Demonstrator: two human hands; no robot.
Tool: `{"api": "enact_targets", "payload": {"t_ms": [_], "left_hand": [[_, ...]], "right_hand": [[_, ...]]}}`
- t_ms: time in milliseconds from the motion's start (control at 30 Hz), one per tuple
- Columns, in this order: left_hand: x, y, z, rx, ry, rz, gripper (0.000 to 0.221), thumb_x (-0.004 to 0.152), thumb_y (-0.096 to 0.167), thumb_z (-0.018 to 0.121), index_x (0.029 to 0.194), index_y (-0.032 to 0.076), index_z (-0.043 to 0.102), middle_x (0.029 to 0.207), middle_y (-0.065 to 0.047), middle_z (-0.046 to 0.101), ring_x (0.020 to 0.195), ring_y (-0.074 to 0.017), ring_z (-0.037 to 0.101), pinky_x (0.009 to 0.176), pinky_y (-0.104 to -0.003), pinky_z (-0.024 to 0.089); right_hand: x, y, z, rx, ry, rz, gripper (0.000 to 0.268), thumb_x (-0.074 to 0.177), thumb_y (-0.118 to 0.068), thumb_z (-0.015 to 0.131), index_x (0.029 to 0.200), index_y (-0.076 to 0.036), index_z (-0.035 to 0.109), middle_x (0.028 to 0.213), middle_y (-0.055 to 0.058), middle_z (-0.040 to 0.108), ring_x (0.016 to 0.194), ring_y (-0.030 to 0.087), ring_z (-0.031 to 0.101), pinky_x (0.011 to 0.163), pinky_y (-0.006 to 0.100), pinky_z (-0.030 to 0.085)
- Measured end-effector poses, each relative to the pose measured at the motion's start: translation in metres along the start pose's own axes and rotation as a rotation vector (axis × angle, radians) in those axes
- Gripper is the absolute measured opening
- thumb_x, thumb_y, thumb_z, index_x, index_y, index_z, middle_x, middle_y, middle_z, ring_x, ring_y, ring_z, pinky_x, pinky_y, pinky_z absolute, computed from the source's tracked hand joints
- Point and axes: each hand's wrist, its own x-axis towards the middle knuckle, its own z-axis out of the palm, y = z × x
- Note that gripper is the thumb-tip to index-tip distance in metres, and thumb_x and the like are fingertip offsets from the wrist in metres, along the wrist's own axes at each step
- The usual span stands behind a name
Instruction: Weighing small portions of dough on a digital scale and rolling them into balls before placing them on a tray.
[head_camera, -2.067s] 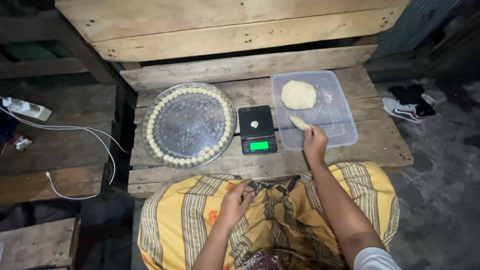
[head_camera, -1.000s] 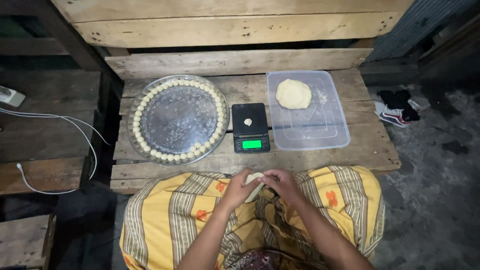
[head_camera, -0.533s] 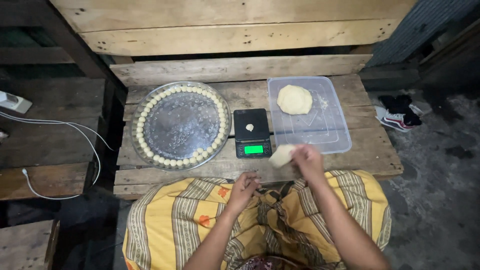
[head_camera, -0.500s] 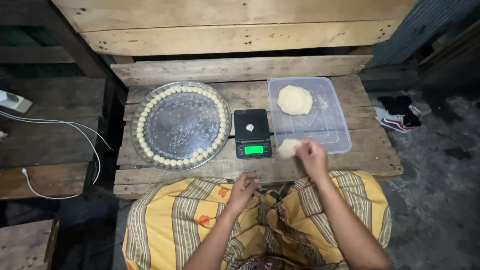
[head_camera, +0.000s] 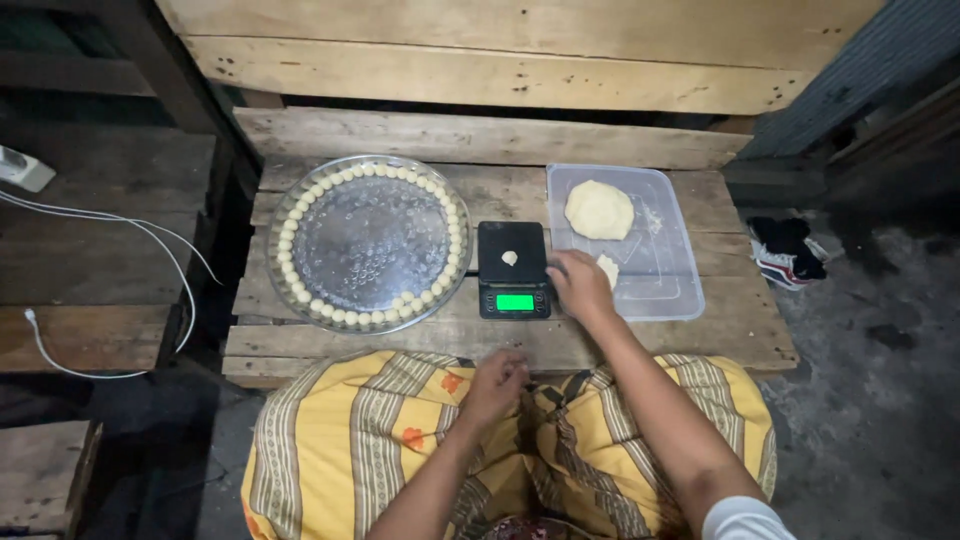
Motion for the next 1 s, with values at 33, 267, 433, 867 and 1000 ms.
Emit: {"api": "enact_targets", "payload": {"t_ms": [33,267,433,867,1000], "left_hand": [[-0.001,0.001,-0.001,0.001,0.006,0.004,0.037,0.100,0.024,0.066,0.130,0.004,0.065,0.091,-0.014,0.074,0.078,-0.0194,0.074,0.066,-0.031,0.062],[0.000,-0.019,-0.005,-0.061,-0.012,0.066,0.029,0.102,0.017,0.061,0.128,0.004,0.063,0.090,-0.015,0.074,0.077,-0.0211,0.074,0.072,-0.035,0.061],[0.023,-0.055,-0.001,-0.187,-0.031,0.055,0.029,0.103,0.024,0.063,0.125,0.005,0.061,0.091,-0.015,0.074,0.077,-0.0209,0.075,0.068,-0.032,0.061],[-0.047,0.061,0.023,-1.030,0.132,-0.122,0.041,0.105,0.028,0.042,0.126,-0.002,0.060,0.121,-0.018,0.067,0.107,-0.0259,0.062,0.097,-0.036,0.049],[-0.098,0.122,0.052,-0.522,-0.004,-0.069,0.063,0.101,0.042,0.036,0.146,0.003,0.057,0.154,-0.010,0.057,0.140,-0.0221,0.052,0.117,-0.034,0.036]], "right_hand": [[0.011,-0.008,0.004,0.002,0.001,-0.007,0.026,0.097,-0.026,0.070,0.121,-0.018,0.073,0.119,0.010,0.072,0.118,0.034,0.066,0.097,0.048,0.055],[0.058,-0.032,0.056,-0.341,-0.166,-0.303,0.024,0.094,-0.024,0.067,0.117,-0.026,0.071,0.120,-0.002,0.069,0.115,0.026,0.065,0.088,0.042,0.057],[0.054,-0.017,0.079,-0.441,-0.045,-0.350,0.008,0.090,-0.030,0.069,0.094,-0.025,0.073,0.091,-0.002,0.066,0.096,0.025,0.068,0.079,0.040,0.058],[-0.181,-0.148,-0.019,0.363,0.075,-0.336,0.026,0.099,-0.023,0.048,0.105,-0.001,0.061,0.148,0.024,0.049,0.141,0.043,0.043,0.117,0.059,0.029],[-0.168,-0.105,0.006,0.476,0.289,0.041,0.063,0.093,-0.032,0.044,0.144,0.004,0.045,0.164,0.024,0.034,0.156,0.037,0.026,0.124,0.055,0.012]]}}
